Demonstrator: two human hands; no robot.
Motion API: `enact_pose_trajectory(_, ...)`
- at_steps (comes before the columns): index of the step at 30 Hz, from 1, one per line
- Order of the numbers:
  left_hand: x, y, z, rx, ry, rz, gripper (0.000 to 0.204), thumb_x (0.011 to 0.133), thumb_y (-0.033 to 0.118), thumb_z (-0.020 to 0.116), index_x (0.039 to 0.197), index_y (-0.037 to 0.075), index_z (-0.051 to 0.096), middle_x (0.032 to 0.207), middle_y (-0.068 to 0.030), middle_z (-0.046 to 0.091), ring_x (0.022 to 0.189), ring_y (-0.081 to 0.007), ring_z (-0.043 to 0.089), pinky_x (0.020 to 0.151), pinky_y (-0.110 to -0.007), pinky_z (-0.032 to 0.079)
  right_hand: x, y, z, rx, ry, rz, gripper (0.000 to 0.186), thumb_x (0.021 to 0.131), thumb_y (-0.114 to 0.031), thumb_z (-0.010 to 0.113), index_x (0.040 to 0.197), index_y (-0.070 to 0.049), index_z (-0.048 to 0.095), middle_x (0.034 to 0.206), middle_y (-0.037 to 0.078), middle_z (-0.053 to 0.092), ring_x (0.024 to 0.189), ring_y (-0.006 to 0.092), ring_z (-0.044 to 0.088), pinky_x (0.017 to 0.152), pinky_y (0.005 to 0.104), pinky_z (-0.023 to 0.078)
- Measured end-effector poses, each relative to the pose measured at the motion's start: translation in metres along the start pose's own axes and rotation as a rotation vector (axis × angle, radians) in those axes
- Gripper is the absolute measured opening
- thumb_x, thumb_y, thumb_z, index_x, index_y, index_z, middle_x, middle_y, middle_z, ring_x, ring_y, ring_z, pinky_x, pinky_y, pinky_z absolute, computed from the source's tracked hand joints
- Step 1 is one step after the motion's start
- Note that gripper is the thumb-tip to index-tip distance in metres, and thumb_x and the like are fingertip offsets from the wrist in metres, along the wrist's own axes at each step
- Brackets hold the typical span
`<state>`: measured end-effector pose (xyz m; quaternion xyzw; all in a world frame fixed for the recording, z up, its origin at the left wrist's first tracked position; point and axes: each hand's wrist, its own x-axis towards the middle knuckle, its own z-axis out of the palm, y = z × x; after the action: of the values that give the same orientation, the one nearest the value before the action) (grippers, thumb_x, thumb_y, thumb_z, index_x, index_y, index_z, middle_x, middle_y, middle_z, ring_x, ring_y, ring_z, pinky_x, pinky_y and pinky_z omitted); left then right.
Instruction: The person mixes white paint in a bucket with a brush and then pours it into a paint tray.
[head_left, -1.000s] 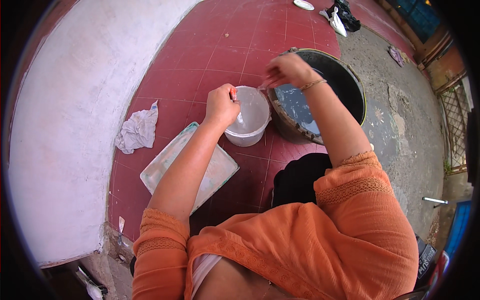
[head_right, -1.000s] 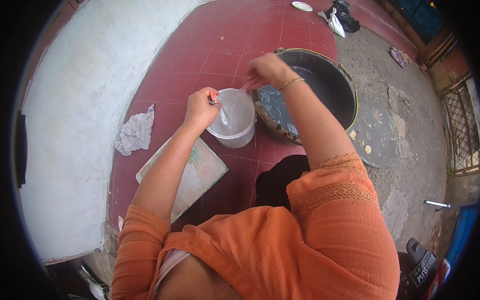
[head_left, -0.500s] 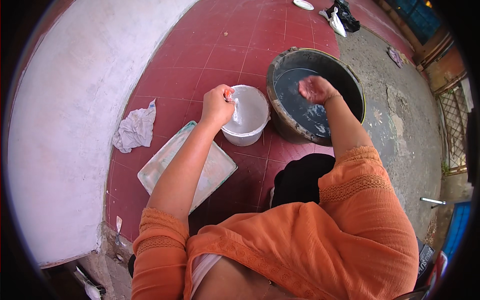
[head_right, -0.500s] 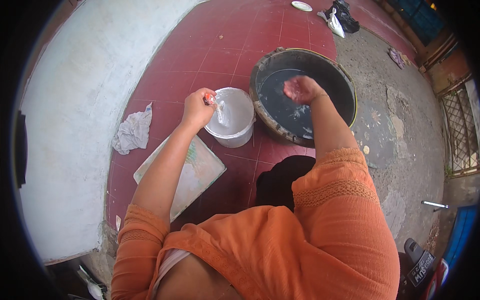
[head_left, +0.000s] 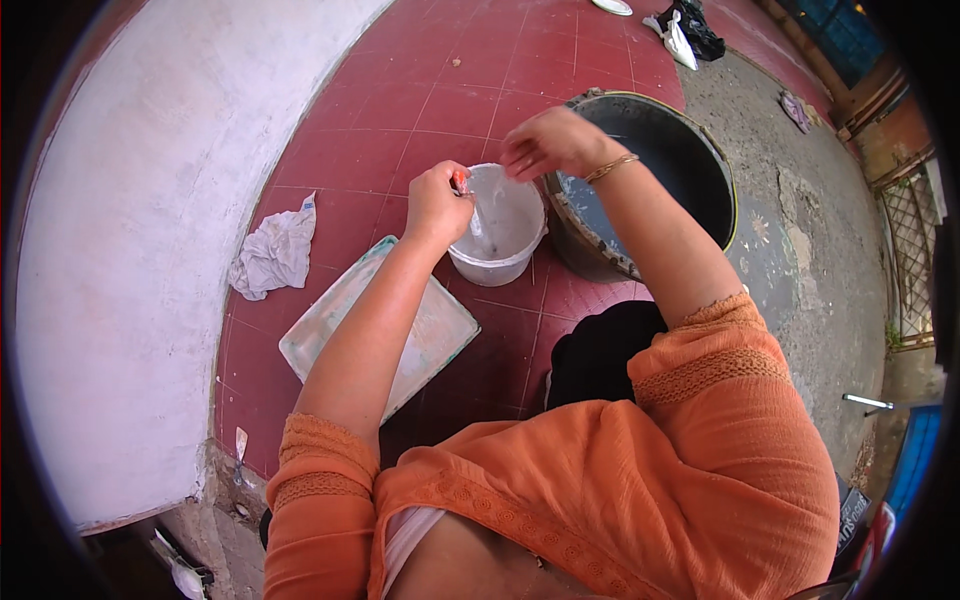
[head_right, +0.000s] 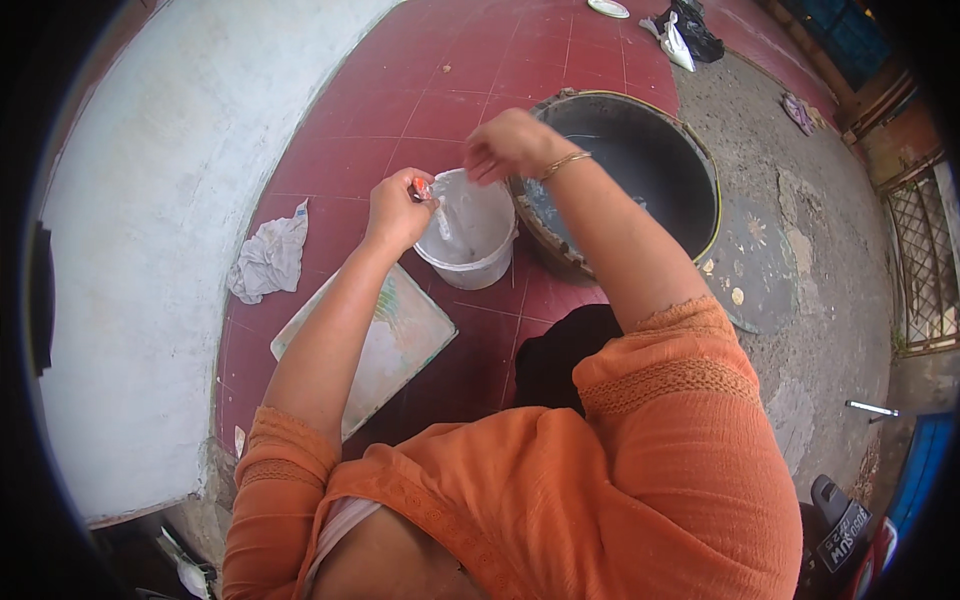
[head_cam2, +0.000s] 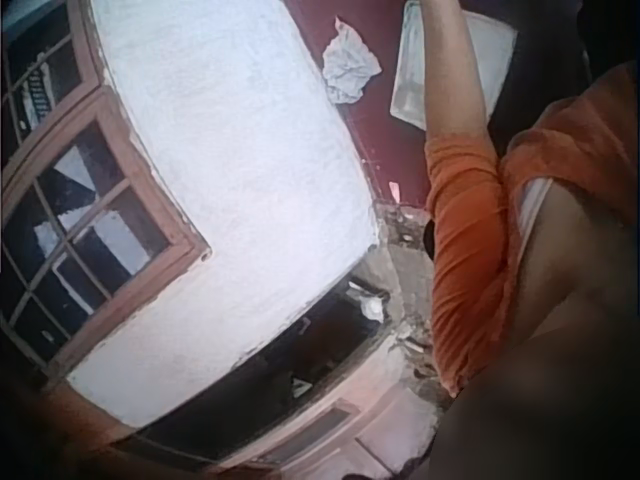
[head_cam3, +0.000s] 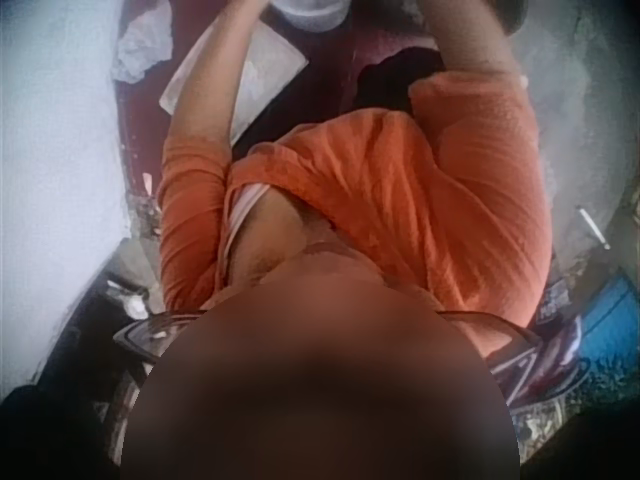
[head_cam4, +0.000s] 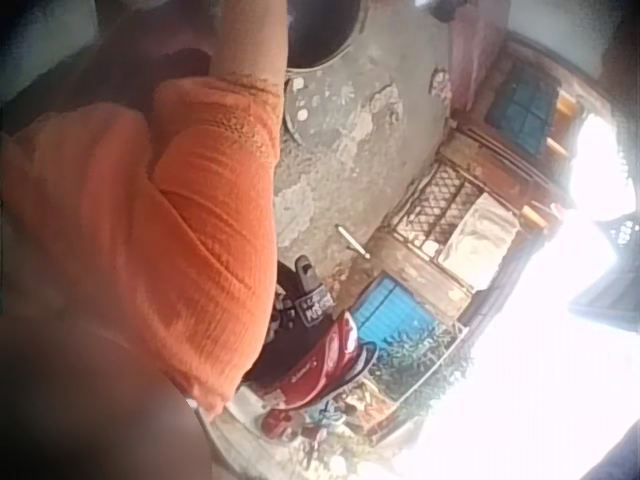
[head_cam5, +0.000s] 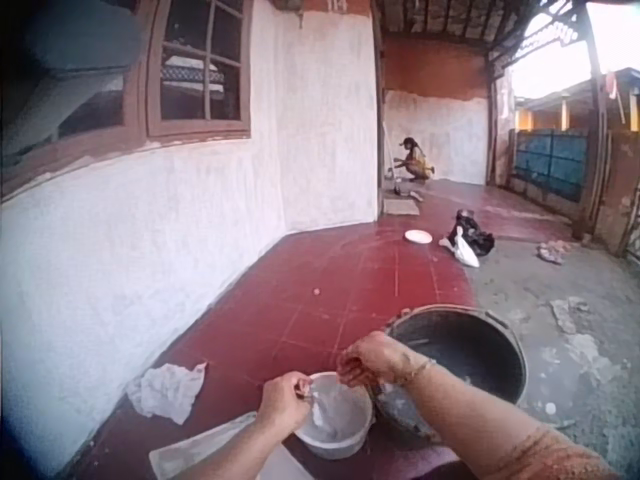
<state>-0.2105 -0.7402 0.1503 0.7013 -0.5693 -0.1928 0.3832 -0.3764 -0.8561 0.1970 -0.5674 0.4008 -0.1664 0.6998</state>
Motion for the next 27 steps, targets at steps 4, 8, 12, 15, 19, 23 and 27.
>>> enact_pose_trajectory(4,-0.004,-0.009,-0.009,-0.017,0.007,-0.006,0.025,0.066,-0.001,0.068,0.090,0.002,0.063,0.078,-0.0132,0.064,0.073,-0.0241,0.064,0.068,-0.032,0.049,0.003,0.019,-0.068,0.037,0.598,-0.018,0.013,0.078,-0.008,0.056,0.073,0.003,0.059,0.065,0.013,0.059,0.056,0.0239,0.061,0.055,0.0359,0.055)
enact_pose_trajectory(8,0.002,-0.007,0.000,-0.035,-0.066,-0.019,0.027,0.070,0.000,0.069,0.096,0.005,0.064,0.083,-0.0080,0.066,0.075,-0.0162,0.063,0.071,-0.029,0.048,0.004,0.121,-0.199,-0.213,0.702,0.156,0.016,0.080,-0.014,0.057,0.090,-0.001,0.057,0.080,0.012,0.055,0.065,0.0266,0.058,0.059,0.0461,0.052)
enact_pose_trajectory(12,-0.005,-0.026,-0.015,-0.016,-0.040,-0.107,0.027,0.070,0.000,0.069,0.096,0.005,0.064,0.083,-0.0066,0.066,0.076,-0.0148,0.062,0.071,-0.029,0.048,0.010,0.134,-0.154,0.248,0.773,0.376,0.015,0.082,-0.016,0.057,0.091,-0.003,0.058,0.078,0.009,0.057,0.067,0.0234,0.056,0.065,0.0416,0.051)
enact_pose_trajectory(15,-0.002,-0.016,-0.010,-0.048,-0.040,-0.134,0.026,0.071,0.000,0.069,0.096,0.003,0.063,0.081,-0.0073,0.065,0.071,-0.0129,0.062,0.067,-0.027,0.049,0.006,0.128,-0.161,0.611,0.324,0.290,0.019,0.085,-0.017,0.052,0.088,0.000,0.058,0.079,0.012,0.059,0.077,0.0249,0.060,0.070,0.0381,0.053)
enact_pose_trajectory(19,0.007,-0.019,0.002,-0.148,-0.040,-0.116,0.024,0.073,0.002,0.069,0.096,0.000,0.061,0.078,-0.0076,0.064,0.066,-0.0114,0.061,0.062,-0.025,0.049,0.017,0.075,-0.149,0.828,-0.388,0.256,0.025,0.088,-0.017,0.046,0.085,0.005,0.058,0.080,0.016,0.061,0.079,0.0280,0.063,0.069,0.0338,0.054)
enact_pose_trajectory(23,0.005,-0.026,0.003,-0.208,-0.010,-0.125,0.022,0.071,0.005,0.071,0.090,-0.001,0.061,0.073,-0.0071,0.062,0.063,-0.0135,0.060,0.062,-0.026,0.049,-0.003,0.007,-0.030,0.373,-0.038,0.199,0.027,0.087,-0.014,0.047,0.092,0.009,0.060,0.080,0.016,0.064,0.069,0.0262,0.064,0.067,0.0349,0.056)
enact_pose_trajectory(27,0.010,-0.018,0.017,-0.174,-0.019,-0.106,0.019,0.070,0.011,0.071,0.082,0.000,0.062,0.070,-0.0088,0.062,0.064,-0.0190,0.061,0.064,-0.031,0.048,0.037,0.038,-0.014,-0.367,-0.229,-0.140,0.025,0.080,-0.012,0.054,0.090,0.009,0.062,0.080,0.017,0.065,0.069,0.0280,0.066,0.061,0.0362,0.056)
